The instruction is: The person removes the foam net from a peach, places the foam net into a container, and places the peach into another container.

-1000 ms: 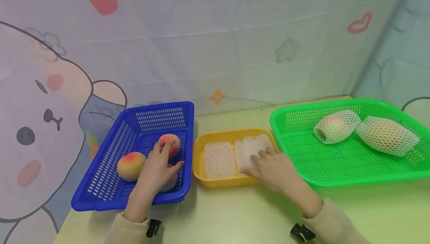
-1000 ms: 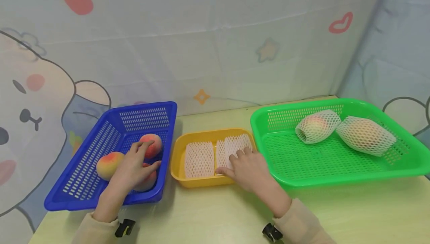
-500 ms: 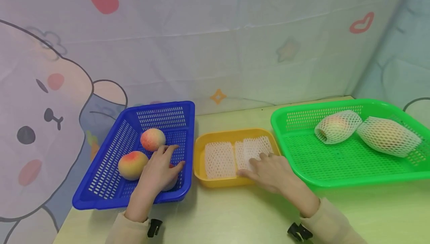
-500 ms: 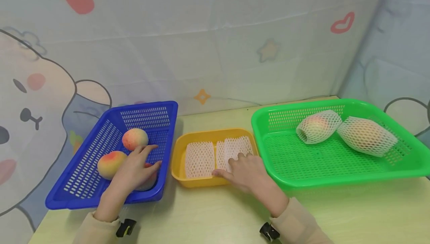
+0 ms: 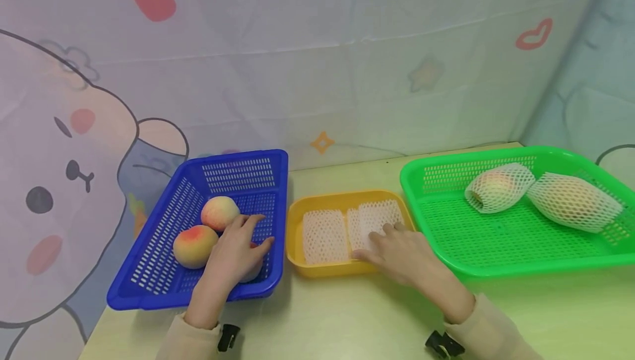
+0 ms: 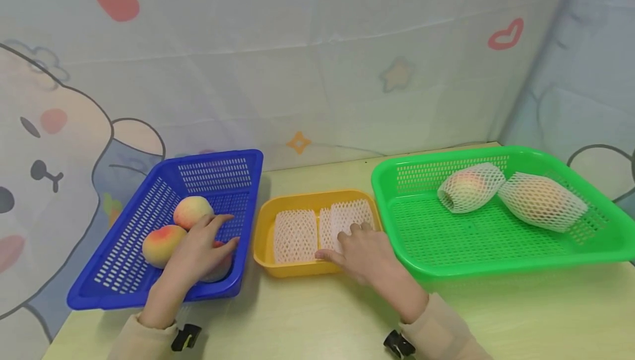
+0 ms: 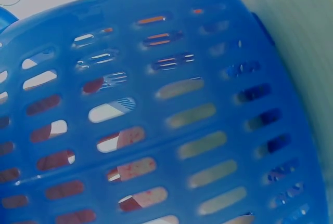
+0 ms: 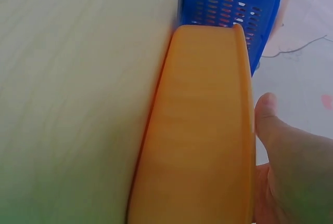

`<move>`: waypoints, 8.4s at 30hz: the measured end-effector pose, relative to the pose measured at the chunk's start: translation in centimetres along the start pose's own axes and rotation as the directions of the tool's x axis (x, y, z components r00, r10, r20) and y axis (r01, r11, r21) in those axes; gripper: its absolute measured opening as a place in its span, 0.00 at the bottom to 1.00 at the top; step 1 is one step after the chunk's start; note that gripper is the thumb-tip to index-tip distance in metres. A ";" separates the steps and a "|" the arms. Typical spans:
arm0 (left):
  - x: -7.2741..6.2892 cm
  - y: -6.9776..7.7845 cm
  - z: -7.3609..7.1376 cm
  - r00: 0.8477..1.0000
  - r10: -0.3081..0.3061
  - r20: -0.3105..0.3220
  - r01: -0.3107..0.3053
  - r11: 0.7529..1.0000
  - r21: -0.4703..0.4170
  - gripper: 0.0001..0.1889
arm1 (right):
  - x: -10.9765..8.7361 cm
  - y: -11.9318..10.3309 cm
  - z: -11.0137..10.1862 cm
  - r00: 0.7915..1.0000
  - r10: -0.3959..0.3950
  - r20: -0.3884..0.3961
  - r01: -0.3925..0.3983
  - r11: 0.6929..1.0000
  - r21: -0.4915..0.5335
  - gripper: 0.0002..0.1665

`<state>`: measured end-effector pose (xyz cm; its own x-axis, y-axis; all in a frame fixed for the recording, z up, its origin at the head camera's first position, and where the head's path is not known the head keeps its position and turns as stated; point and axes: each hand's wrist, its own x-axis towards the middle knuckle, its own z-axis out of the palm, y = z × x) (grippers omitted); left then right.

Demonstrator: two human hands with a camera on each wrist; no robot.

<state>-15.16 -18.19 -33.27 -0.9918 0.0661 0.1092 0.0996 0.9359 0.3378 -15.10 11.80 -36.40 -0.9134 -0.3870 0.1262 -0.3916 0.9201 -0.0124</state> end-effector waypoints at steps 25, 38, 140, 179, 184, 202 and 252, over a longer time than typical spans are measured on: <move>0.0 0.1 -0.1 1.000 -0.008 0.001 0.008 1.000 -0.005 0.28 | -0.1 1.5 -1.4 0.939 -0.189 -0.286 0.163 0.980 -0.111 0.09; 0.1 0.3 -0.2 1.000 -0.014 -0.013 0.013 1.000 -0.026 0.27 | -0.1 1.8 -1.7 0.922 -0.195 -0.335 0.161 0.979 -0.128 0.11; -1.7 4.2 1.5 1.000 0.016 0.024 -0.013 0.992 -0.123 0.30 | -4.6 18.9 -1.5 0.817 -0.385 -0.429 0.312 0.921 -0.233 0.48; -1.7 4.1 1.4 0.999 -0.001 0.032 0.005 0.992 -0.127 0.31 | -0.9 24.0 -4.1 0.913 -0.409 0.010 0.359 0.789 -0.499 0.51; -1.5 4.2 1.4 1.000 0.005 0.022 -0.002 0.992 -0.129 0.31 | 0.1 24.2 -4.5 0.939 -0.333 0.088 0.331 0.802 -0.497 0.50; -1.6 4.0 1.4 1.000 -0.002 0.025 0.005 0.993 -0.121 0.31 | 1.4 25.0 -4.1 0.921 -0.354 0.165 0.385 0.754 -0.531 0.52; -1.7 3.9 1.7 1.000 0.020 0.023 -0.016 0.989 -0.148 0.30 | 2.8 24.2 -2.2 0.927 -0.220 0.305 0.352 0.795 -0.494 0.49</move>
<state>-13.17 -14.02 -33.76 -0.9913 0.0926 0.0939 0.1261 0.8731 0.4709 -26.85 33.11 -34.18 -0.7941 -0.5795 -0.1831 -0.5774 0.6254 0.5249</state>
